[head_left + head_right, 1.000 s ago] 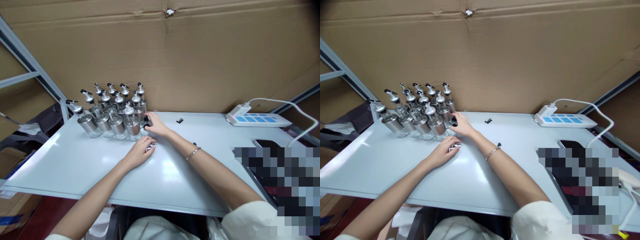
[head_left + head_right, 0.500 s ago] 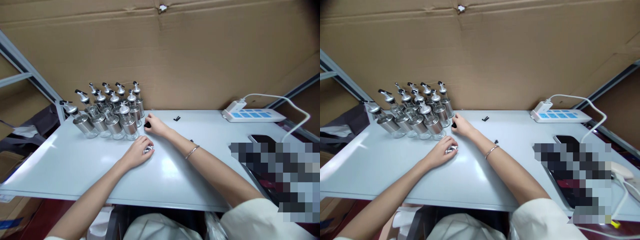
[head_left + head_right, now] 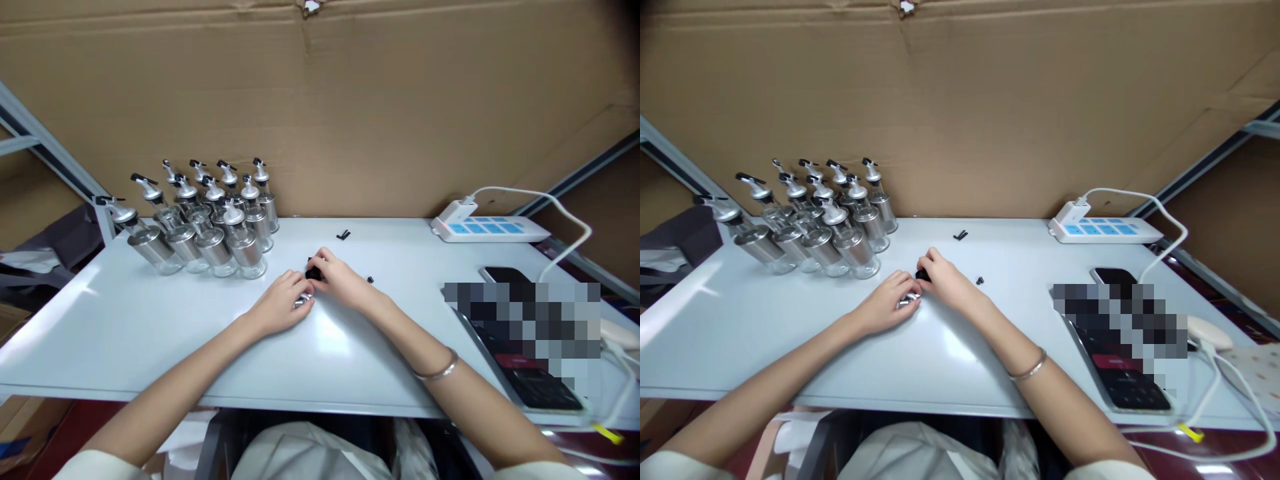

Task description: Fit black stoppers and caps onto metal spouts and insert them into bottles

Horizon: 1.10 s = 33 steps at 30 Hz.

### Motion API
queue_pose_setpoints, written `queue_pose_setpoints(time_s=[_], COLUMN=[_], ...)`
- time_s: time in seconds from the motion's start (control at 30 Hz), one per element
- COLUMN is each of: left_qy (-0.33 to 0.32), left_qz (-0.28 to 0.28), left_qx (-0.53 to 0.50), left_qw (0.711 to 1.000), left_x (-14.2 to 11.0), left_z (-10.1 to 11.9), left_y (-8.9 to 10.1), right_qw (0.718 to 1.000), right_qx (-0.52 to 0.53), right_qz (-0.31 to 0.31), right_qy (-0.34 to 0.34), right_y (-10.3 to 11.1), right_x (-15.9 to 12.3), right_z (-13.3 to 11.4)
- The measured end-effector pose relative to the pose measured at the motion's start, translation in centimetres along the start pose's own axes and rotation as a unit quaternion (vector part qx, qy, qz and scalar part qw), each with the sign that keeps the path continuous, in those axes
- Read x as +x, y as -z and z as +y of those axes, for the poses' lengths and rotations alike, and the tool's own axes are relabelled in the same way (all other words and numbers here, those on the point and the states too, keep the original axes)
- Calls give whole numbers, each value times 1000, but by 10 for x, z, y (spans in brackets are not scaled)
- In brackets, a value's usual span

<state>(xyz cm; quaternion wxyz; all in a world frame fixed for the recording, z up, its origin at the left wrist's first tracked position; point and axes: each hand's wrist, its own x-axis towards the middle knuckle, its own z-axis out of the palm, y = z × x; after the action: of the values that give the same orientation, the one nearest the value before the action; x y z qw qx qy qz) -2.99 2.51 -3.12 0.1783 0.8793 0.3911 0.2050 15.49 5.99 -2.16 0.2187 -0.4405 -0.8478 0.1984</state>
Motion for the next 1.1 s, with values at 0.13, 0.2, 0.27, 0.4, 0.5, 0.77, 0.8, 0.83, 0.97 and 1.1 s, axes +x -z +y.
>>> queue_pose_setpoints(time_s=[0.13,0.2,0.27,0.4,0.5,0.77,0.8,0.83,0.97,1.1], left_qy=[0,-3,-15,-52,-57,-24,-25,-28,-28,-29], left_qz=[-4,-15,-30,-48,-46,-35,-33,-32,-30,-42], left_qx=[-7,-35,-64,-83,-78,-110,-109,-109,-122,-121], left_qw=[1000,999,997,994,994,993,993,993,992,991], left_x=[2,-1,-3,-5,-6,-10,-10,-10,-11,-11], left_z=[5,6,7,7,8,4,4,3,3,4], left_y=[-1,1,2,3,4,6,5,4,1,3], right_qw=[999,999,998,997,998,999,1000,1000,995,994], right_qx=[-16,6,26,41,22,19,21,17,-13,4], right_qz=[-18,-19,-15,-8,-13,22,1,-23,-97,-104], right_qy=[22,39,52,67,57,24,15,4,1,13], right_y=[3,3,1,2,11,34,33,30,17,12], right_x=[-5,-8,-10,-12,-14,-33,-35,-36,-37,-38], right_z=[1,3,4,3,2,-4,-6,-9,-19,-20])
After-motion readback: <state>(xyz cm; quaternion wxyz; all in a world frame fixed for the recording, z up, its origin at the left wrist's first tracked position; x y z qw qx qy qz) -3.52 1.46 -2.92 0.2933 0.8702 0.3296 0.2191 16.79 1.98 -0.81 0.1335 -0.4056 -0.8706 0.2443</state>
